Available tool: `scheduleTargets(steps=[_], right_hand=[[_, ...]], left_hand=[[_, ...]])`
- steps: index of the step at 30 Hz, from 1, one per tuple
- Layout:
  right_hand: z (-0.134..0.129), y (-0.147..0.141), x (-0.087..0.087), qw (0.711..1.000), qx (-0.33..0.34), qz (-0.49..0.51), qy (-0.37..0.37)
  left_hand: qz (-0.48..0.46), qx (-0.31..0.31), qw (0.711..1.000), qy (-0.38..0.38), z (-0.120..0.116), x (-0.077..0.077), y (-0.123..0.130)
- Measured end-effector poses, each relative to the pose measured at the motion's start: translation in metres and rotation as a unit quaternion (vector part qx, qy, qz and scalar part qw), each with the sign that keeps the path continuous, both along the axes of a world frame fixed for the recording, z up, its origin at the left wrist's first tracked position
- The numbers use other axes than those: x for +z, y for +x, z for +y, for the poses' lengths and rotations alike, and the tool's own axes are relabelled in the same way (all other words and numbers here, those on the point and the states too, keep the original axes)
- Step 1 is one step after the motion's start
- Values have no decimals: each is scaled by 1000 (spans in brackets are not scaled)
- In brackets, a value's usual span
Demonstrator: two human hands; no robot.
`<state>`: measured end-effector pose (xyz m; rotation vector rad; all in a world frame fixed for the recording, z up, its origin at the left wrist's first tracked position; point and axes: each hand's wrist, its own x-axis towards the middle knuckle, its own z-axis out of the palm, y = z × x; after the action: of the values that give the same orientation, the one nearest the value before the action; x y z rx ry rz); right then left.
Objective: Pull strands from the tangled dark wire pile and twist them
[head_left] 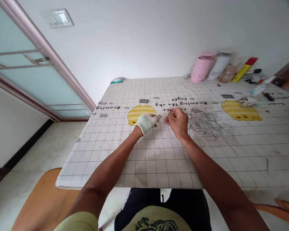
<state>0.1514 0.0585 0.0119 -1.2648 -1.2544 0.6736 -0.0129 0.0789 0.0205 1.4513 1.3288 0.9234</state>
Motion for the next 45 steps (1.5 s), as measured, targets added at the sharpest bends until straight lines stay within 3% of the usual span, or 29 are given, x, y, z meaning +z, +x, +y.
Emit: scheduleTargets(steps=[3, 7, 10, 14, 18, 21, 24, 29, 35, 45], right_hand=[[2, 2, -2, 1000, 6, -1, -5], [2, 4, -2, 997, 45, -39, -41], [-3, 5, 4, 993, 99, -59, -26], [-6, 6, 12, 979, 197, 35, 28], [5, 16, 10, 964, 210, 161, -22], [14, 28, 4, 936, 279, 177, -122], [16, 34, 2, 908, 344, 176, -160], [11, 31, 3, 922, 328, 159, -132], [10, 28, 7, 955, 251, 140, -76], [13, 34, 3, 962, 265, 36, -48]], left_hand=[[-51, -22, 995, -85, -4, 2, 4], [-89, 38, 993, -66, -3, 10, -1], [-62, 70, 995, -44, 0, 17, -8], [11, 73, 997, -4, -2, 23, -12], [67, 21, 997, 29, -10, 30, -10], [92, -41, 993, 54, -17, 33, -8], [129, -71, 986, 74, -20, 34, -7], [134, -82, 986, 46, -19, 34, -5], [82, -58, 994, 42, -7, 24, -5], [243, 16, 960, 139, -5, 16, -4]])
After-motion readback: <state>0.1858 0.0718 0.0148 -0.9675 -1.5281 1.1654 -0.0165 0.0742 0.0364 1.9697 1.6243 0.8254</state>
